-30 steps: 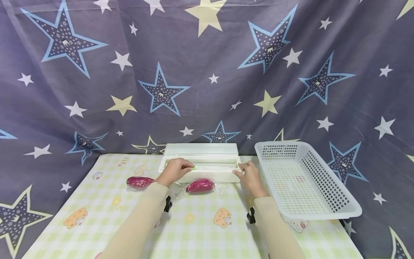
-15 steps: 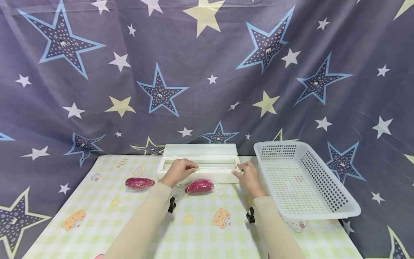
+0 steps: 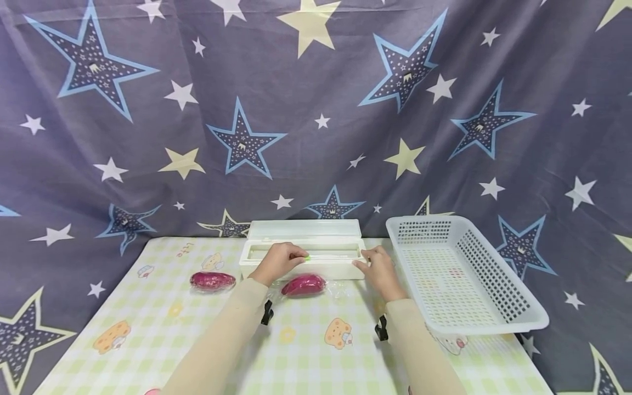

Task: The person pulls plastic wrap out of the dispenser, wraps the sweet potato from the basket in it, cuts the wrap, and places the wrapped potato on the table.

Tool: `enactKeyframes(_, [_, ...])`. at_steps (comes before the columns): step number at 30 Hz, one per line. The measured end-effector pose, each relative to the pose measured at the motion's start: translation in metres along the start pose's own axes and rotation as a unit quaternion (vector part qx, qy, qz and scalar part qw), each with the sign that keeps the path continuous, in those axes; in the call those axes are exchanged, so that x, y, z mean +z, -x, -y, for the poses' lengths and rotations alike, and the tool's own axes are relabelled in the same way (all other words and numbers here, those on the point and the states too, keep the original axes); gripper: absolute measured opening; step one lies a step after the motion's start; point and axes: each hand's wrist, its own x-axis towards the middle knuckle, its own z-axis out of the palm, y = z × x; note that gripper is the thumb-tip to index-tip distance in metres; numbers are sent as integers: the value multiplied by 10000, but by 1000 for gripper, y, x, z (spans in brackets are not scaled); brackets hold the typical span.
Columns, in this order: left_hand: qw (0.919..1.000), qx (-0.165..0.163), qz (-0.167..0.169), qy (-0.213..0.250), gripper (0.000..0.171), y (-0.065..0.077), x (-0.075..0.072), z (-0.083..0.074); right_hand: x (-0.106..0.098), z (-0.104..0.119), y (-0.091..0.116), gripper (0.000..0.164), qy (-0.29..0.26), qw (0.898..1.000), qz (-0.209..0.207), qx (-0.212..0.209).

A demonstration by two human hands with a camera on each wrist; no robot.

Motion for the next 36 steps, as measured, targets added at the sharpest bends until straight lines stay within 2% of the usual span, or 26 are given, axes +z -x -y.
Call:
enactKeyframes(6, [9999,-58,91,6,12,-3,5,-10,4,0,-1,44,-97,9998,-94,-124])
enactKeyframes(12, [9997,-198,105,-3,12,-5,8,-10,5,-3,-2,44,-58,9997,-158,-160])
enactKeyframes(17, [9998,-127,99,-67,12,-6,9,-9,5,-3,-2,45,-52,9999,-76,-90])
enactKeyframes(25, [9999,86,-120,-53,11,-7,16,-12,5,-1,0,44,-28,10000,-73,-58])
enactKeyframes(36, [9998,7,-23,-175,11,-15,21,-21,4,-3,-1,45,-47,9999,-123,-5])
